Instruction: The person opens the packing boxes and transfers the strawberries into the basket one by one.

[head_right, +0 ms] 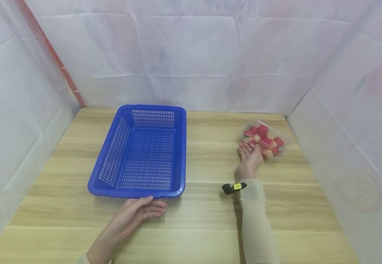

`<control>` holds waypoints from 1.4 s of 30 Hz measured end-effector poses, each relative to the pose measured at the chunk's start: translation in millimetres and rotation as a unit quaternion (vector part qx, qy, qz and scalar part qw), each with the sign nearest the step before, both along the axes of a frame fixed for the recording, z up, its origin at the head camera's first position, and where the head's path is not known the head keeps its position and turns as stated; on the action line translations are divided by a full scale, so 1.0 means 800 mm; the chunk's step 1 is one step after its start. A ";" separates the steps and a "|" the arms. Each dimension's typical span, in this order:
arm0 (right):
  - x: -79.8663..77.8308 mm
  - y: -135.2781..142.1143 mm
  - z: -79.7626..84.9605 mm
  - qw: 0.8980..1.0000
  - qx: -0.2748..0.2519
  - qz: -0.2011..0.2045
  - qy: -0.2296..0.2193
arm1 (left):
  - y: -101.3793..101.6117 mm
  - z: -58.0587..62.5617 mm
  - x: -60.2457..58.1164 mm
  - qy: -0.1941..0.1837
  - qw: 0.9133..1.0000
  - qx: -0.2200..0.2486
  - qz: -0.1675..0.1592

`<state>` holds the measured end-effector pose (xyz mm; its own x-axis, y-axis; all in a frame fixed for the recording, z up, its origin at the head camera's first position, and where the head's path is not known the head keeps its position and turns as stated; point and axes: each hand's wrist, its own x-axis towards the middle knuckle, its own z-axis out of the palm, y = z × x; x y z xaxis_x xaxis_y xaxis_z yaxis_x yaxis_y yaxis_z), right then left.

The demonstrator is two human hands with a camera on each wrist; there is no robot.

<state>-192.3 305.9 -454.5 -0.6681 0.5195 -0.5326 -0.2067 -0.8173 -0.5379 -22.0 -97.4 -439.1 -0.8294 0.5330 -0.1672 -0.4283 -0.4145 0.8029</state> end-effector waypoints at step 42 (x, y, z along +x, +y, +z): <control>0.117 -0.072 -0.003 0.945 0.207 0.253 0.021 | 0.117 -0.033 -0.010 0.065 0.962 -0.083 -0.252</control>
